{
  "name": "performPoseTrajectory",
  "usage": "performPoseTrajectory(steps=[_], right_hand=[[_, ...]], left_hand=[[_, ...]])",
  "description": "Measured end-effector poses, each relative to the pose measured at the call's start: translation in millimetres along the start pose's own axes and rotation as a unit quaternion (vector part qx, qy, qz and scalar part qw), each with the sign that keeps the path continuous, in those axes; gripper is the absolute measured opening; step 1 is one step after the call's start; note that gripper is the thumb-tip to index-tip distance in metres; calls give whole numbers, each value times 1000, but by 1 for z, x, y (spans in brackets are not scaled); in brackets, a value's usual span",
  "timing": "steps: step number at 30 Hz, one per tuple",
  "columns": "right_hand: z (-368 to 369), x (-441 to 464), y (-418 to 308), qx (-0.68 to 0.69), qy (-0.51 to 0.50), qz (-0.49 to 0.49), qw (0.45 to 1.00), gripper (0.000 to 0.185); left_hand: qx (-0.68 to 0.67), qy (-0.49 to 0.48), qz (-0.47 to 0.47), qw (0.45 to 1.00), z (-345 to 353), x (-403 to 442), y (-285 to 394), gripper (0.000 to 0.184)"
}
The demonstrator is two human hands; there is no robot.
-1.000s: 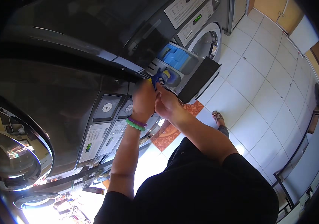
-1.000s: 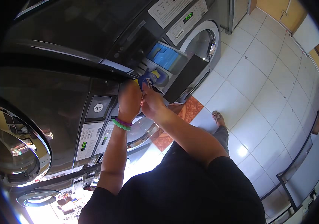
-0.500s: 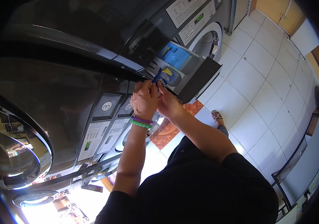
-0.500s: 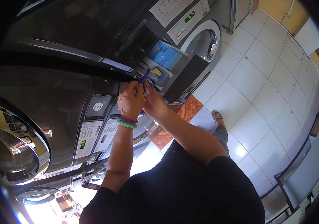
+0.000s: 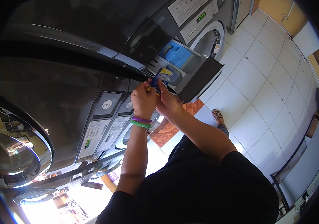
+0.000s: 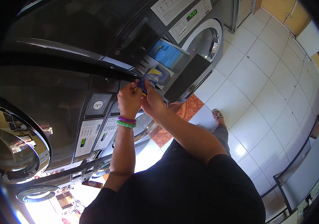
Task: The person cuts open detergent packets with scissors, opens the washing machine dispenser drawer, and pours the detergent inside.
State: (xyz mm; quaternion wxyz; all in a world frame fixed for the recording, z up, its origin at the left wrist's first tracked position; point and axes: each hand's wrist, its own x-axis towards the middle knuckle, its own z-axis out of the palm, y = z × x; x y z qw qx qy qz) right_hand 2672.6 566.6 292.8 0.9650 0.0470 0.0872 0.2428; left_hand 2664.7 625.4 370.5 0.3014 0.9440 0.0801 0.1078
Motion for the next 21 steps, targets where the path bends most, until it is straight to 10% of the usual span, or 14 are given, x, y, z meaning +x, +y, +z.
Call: performPoseTrajectory(steps=[5,8,21], right_hand=[[0,2,-1,33,39,-9,999,37],[-1,0,-5,-2,33,-21,999,35],[3,-7,0,43,-29,80,995,28]], left_hand=[[144,176,147,963,-2,-4,17,19],[94,-125,-11,988,-12,2,-4,22],[121,-114,79,983,-6,-3,-10,24]])
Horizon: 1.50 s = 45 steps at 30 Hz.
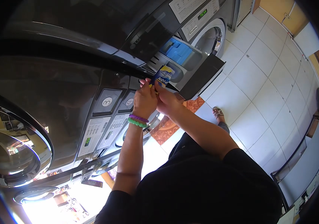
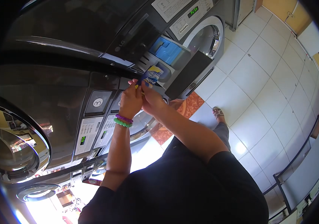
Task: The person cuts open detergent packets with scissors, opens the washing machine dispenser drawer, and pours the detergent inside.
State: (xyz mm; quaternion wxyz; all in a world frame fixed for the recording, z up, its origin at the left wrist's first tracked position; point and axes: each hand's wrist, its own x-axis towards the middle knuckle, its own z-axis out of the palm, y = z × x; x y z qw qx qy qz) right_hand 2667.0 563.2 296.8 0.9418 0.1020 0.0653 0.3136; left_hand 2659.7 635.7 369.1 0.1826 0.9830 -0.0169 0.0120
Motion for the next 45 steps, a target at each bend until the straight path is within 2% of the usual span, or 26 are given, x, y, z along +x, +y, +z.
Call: performPoseTrajectory(steps=[3,9,12,15,18,23,26,29,32,35,36,38,41,45], right_hand=[[7,4,-2,14,52,-15,998,31],[15,13,-2,16,69,-128,989,29],[7,19,-7,49,84,-130,987,27],[-1,27,-14,77,165,-146,973,25],[1,20,-17,76,110,-115,984,25],[12,19,-17,111,156,-77,979,32],[14,18,-17,85,147,-88,981,29],[12,18,-19,55,147,-89,984,27],[10,19,-21,50,132,-89,986,24],[14,17,-15,25,116,-143,983,20],[16,15,-11,11,113,-170,979,19],[28,6,-5,8,153,-169,974,16],[22,2,-3,-13,167,-155,974,12],[11,10,-12,-25,202,-125,971,11]], left_hand=[[42,-1,31,999,-4,2,-1,22],[51,-26,39,998,-15,-1,8,15],[60,-15,53,997,-17,-7,8,13],[66,10,83,994,-14,-14,7,11],[69,25,105,992,-12,-21,7,8],[34,109,157,981,-17,-27,14,14],[15,56,170,984,-28,-26,17,19],[3,-8,145,989,-34,-29,26,20],[26,40,196,979,-25,-21,15,15],[28,65,167,983,-16,-15,8,11],[-24,54,123,991,-16,-13,8,8],[-128,29,34,991,-16,-9,7,9],[-141,-5,-6,990,-12,-9,4,13],[-74,13,59,995,-14,-12,11,9]])
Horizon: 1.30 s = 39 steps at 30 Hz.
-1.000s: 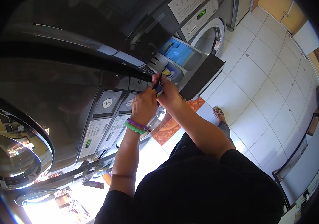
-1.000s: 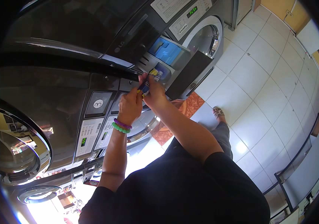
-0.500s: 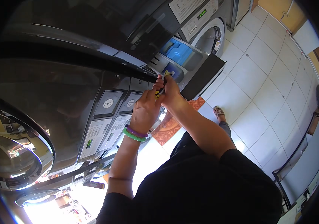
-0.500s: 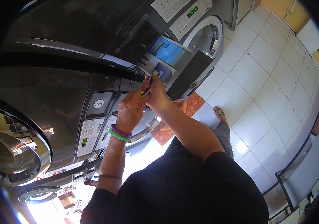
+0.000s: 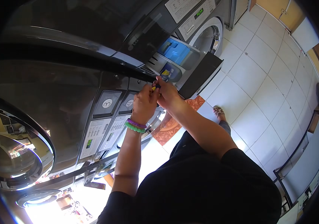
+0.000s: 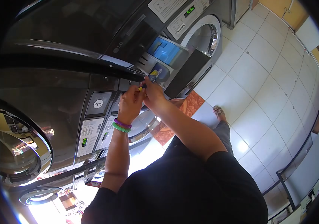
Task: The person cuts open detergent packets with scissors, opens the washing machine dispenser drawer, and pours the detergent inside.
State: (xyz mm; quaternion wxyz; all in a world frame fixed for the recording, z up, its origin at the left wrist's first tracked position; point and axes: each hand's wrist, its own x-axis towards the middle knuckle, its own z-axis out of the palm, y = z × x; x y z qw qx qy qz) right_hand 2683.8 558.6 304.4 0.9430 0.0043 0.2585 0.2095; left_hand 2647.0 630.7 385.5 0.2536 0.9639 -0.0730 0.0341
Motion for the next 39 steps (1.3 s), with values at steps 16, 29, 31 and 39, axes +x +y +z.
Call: performPoseTrajectory(steps=[16,29,31,39], right_hand=[[-9,18,-15,-35,20,82,996,13],[-14,-12,-1,-104,-99,0,990,21],[-15,-13,0,-104,-93,2,990,22],[-15,-13,7,-8,-132,40,990,17]], left_hand=[[69,-32,177,981,-5,-7,15,23],[-129,-68,-90,985,40,-2,-71,12],[-252,-100,-183,945,31,-1,-52,19],[-36,37,-78,996,31,-1,-21,17]])
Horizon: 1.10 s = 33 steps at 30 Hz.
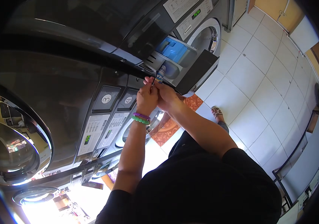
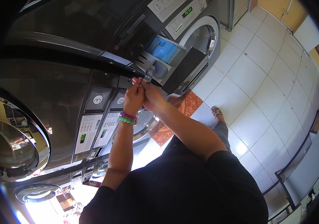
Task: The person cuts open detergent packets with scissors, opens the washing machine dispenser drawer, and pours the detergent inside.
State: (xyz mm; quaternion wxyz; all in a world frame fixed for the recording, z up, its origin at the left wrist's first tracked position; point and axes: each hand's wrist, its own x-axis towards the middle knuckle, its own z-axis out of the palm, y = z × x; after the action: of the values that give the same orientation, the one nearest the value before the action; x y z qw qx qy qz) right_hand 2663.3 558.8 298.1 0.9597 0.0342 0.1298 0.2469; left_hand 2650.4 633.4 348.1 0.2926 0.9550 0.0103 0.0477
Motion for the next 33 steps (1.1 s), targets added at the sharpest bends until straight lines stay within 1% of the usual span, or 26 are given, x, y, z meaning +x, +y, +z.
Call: performPoseTrajectory(steps=[2,3,5,9,12,15,18,21,24,27,30,32,33], right_hand=[[6,4,-6,-16,60,6,998,15],[8,4,-8,-23,91,8,996,14],[6,7,-7,-42,95,-18,994,12],[18,5,-10,-62,129,-46,989,12],[29,2,-11,-38,153,-62,986,13],[35,6,-12,-19,154,-86,984,14],[27,16,-17,-18,140,-65,988,19],[32,13,-21,-77,154,-67,983,20],[9,32,-24,-26,116,-39,992,22],[30,21,-29,-43,172,-44,983,24],[22,25,-30,-18,149,-50,987,24],[15,30,-27,-24,131,-54,990,24],[11,32,-26,-27,122,-56,991,24]], left_hand=[[-13,-18,-9,1000,1,-2,0,16],[-15,-14,9,1000,2,-4,1,16],[-19,-5,48,999,-1,-6,0,15],[-41,-14,52,998,-12,-12,11,15],[-37,-12,51,998,-19,-16,18,15],[-49,-11,43,998,-21,-17,23,16],[-49,1,61,997,-21,-17,24,18],[-51,7,79,996,-18,-17,23,18],[-51,6,86,995,-17,-18,24,17],[-38,3,92,995,-15,-18,26,17],[-22,-7,101,995,-17,-18,29,16],[-11,-7,117,993,-18,-17,26,16],[-4,-11,110,994,-21,-16,27,16]])
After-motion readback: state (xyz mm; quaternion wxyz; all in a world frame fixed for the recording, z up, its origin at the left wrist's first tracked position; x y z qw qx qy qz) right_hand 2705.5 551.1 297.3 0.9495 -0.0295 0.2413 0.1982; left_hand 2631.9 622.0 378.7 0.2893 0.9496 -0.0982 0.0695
